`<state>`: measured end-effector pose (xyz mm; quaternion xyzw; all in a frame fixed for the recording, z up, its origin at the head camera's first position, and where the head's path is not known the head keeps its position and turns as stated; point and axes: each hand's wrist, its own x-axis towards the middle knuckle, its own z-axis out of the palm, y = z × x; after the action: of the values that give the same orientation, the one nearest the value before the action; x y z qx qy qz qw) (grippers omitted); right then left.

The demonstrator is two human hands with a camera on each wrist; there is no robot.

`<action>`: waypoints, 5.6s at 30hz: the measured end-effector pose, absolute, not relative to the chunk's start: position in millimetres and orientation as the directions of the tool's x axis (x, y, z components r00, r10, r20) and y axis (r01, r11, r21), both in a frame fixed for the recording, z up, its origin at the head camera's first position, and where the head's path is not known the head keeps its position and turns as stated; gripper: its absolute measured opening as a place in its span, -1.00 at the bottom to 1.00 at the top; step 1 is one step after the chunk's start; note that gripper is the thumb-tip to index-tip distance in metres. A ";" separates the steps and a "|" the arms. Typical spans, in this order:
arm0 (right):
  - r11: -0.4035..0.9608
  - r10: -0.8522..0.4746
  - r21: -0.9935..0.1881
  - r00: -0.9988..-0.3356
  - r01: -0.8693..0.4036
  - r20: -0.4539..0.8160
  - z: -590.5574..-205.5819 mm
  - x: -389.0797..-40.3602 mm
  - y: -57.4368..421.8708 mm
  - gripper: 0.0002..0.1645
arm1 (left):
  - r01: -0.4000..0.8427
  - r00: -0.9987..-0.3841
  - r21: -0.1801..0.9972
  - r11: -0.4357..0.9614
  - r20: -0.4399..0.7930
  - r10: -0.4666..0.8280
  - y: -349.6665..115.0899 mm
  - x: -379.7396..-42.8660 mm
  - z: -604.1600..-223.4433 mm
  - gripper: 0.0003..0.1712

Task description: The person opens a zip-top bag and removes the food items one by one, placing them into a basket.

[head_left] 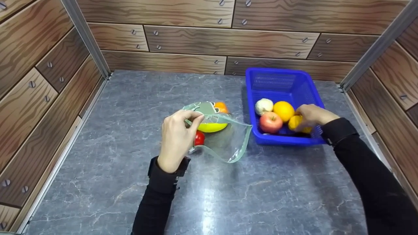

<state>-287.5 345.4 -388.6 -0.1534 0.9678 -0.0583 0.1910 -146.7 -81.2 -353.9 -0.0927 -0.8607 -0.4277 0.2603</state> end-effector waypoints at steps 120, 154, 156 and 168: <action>0.643 -0.670 -0.335 -0.718 -0.688 0.190 -318.8 -257.8 253.5 -0.37 | 0.406 -0.841 0.686 0.603 0.538 -0.046 -80.0 -143.4 -351.9 -0.89; 0.891 -0.187 -0.438 -0.977 -0.124 -0.104 -426.7 -400.0 300.0 -0.23 | 0.380 -0.839 0.683 0.624 0.539 -0.078 -81.8 -143.2 -353.3 -0.88; 0.894 -0.195 -0.428 -0.974 -0.130 -0.112 -429.5 -401.0 301.8 -0.26 | 0.378 -0.839 0.682 0.627 0.538 -0.080 -81.5 -144.0 -353.3 -0.88; 0.905 -0.223 -0.392 -0.969 -0.166 -0.104 -418.8 -402.7 300.6 -0.36 | 0.388 -0.842 0.687 0.614 0.535 -0.066 -78.6 -148.7 -350.8 -0.90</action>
<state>-402.7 300.6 -418.8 -0.1001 0.9731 -0.1940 0.0732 -148.7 -78.6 -350.8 -0.0940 -0.8584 -0.4293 0.2644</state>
